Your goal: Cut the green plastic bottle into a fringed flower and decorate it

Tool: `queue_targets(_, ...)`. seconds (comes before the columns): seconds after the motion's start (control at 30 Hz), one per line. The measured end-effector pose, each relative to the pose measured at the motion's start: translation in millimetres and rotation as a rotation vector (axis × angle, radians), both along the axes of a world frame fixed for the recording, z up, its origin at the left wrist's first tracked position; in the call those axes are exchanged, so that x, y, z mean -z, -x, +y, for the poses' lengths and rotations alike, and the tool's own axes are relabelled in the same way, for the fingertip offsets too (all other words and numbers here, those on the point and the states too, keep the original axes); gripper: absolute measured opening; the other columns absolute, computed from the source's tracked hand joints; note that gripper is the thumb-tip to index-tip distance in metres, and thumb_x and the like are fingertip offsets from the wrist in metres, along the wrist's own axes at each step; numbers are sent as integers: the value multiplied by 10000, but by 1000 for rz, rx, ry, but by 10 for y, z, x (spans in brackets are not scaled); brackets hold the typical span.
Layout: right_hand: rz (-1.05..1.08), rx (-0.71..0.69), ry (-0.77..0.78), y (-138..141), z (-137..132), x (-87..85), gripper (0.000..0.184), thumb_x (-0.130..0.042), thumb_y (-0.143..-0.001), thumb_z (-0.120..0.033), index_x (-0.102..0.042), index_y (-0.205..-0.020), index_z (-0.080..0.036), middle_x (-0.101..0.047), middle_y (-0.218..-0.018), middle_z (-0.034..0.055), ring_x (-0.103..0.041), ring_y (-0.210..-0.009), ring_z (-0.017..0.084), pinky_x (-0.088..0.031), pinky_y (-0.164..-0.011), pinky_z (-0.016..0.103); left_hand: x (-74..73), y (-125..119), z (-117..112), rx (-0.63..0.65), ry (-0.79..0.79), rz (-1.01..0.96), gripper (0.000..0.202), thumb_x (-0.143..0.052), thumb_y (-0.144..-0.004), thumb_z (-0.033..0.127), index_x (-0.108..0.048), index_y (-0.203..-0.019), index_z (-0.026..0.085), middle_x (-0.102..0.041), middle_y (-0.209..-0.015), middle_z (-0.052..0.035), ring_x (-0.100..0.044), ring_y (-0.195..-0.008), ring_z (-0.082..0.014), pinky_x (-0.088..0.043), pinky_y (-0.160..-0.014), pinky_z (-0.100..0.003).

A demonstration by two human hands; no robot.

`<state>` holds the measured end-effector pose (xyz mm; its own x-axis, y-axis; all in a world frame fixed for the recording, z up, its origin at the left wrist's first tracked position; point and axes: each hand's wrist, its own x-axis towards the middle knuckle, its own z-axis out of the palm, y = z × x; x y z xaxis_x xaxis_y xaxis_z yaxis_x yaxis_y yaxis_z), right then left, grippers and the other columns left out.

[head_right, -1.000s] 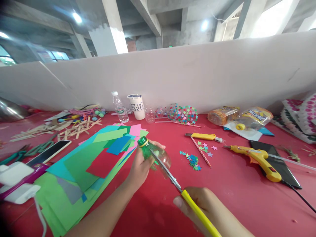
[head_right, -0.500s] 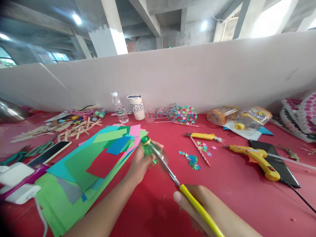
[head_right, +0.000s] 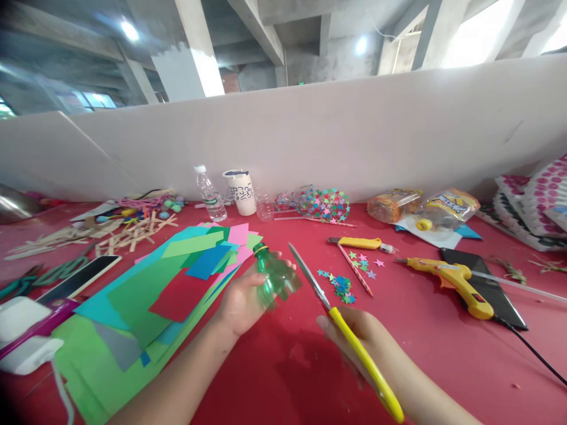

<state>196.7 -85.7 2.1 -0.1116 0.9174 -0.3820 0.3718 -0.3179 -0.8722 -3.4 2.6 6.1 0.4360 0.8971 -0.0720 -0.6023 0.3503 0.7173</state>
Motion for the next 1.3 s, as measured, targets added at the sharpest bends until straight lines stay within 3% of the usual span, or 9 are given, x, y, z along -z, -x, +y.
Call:
queue_targets(0.17,-126,-86,-104,37,-28,-12,500,-451,-816,-668,-352,-617,-220,-364,-413,-88,-339,-345,51,-258,-355,174,-2,36,41,11,51,-59,320,-618,-781,387,-655,-983,142,-733,-925,-102,-663,-980,-293,-526,-807,-400)
queue_targets(0.27,-156,-120,-105,33,-22,-25,471,-452,-835,-631,-354,-626,-221,-369,-430,-85,-352,-366,57,-280,-372,179,4,31,37,-34,75,4,230,-641,-735,250,-655,-946,159,-734,-910,-81,-674,-956,-277,-533,-766,-364)
queue_targets(0.37,-191,-164,-100,20,-1,-32,441,-445,-853,-598,-353,-642,-223,-379,-446,-83,-376,-380,65,-296,-387,185,0,25,18,-44,79,50,306,-608,-656,121,-657,-954,173,-732,-907,-59,-675,-950,-271,-534,-723,-340)
queue_targets(0.6,-214,-178,-113,16,4,-55,411,-471,-861,-552,-354,-648,-221,-380,-460,-82,-409,-393,77,-298,-405,198,-11,29,14,-55,21,64,353,-571,-601,74,-672,-927,163,-727,-930,-46,-650,-1008,-262,-514,-844,-364)
queue_targets(0.8,-207,-180,-94,26,-4,-87,424,-484,-859,-566,-355,-649,-221,-393,-490,-73,-404,-404,76,-290,-408,203,-10,41,5,-73,8,52,402,-550,-561,52,-656,-928,180,-728,-910,-32,-649,-1018,-273,-513,-865,-392)
queue_targets(1.0,-149,-177,-149,-83,-94,-212,505,-514,-768,-704,-450,-648,-217,-496,-550,-34,-445,-472,105,-347,-438,214,-40,68,82,-171,29,15,273,-604,-638,84,-646,-894,168,-731,-861,-43,-677,-960,-256,-528,-825,-360)
queue_targets(1.17,-154,-219,-177,-238,-134,-323,459,-588,-743,-665,-547,-661,-215,-607,-658,-8,-500,-550,128,-401,-484,212,-72,112,159,-264,23,-27,164,-612,-748,108,-655,-903,141,-736,-905,-64,-694,-908,-208,-538,-779,-281)
queue_targets(1.3,-168,-235,-124,-219,-135,-324,461,-592,-736,-670,-582,-685,-212,-614,-646,1,-509,-559,136,-398,-471,208,-52,145,177,-192,-25,-74,192,-615,-808,172,-644,-997,150,-706,-1071,-82,-646,-1055,-237,-526,-855,-328)
